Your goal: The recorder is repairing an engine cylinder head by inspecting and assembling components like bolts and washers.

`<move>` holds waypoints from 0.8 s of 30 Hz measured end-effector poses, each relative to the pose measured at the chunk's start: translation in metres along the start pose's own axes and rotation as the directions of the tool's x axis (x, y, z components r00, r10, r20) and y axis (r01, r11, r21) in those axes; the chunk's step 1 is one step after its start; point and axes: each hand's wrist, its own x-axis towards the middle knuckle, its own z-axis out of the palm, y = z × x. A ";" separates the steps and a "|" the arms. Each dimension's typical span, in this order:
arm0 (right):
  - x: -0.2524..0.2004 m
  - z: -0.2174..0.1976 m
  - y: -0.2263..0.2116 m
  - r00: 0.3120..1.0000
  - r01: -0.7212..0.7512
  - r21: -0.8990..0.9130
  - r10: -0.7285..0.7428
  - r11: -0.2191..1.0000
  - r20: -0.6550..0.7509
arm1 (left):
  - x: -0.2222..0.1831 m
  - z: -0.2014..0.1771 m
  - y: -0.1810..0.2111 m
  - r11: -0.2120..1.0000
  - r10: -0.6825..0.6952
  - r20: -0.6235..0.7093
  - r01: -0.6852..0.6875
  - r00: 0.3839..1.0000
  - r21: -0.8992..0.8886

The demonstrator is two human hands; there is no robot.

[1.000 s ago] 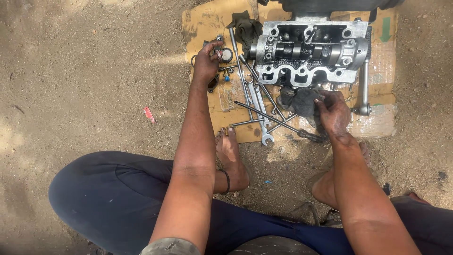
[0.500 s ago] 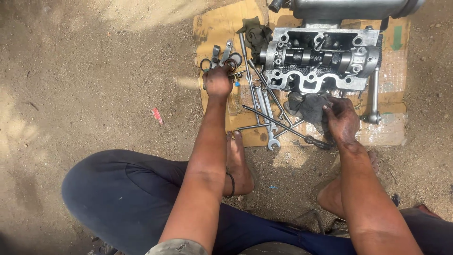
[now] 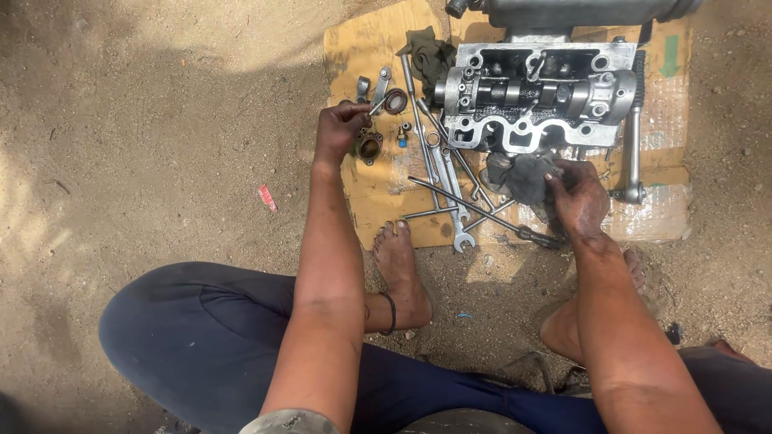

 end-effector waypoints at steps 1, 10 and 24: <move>0.000 0.000 0.000 0.999 0.039 -0.055 -0.039 0.998 -0.010 | 0.000 -0.009 0.010 0.995 -0.039 -0.001 0.038 0.999 -0.094; 0.001 0.003 0.001 1.000 0.015 -0.034 -0.016 0.999 -0.013 | 0.032 -0.022 -0.059 0.980 -0.103 -0.296 0.149 0.949 0.135; 0.009 0.006 0.012 0.993 0.107 -0.078 -0.110 0.991 -0.037 | 0.024 -0.014 -0.060 0.938 -0.186 -0.447 0.294 0.875 0.185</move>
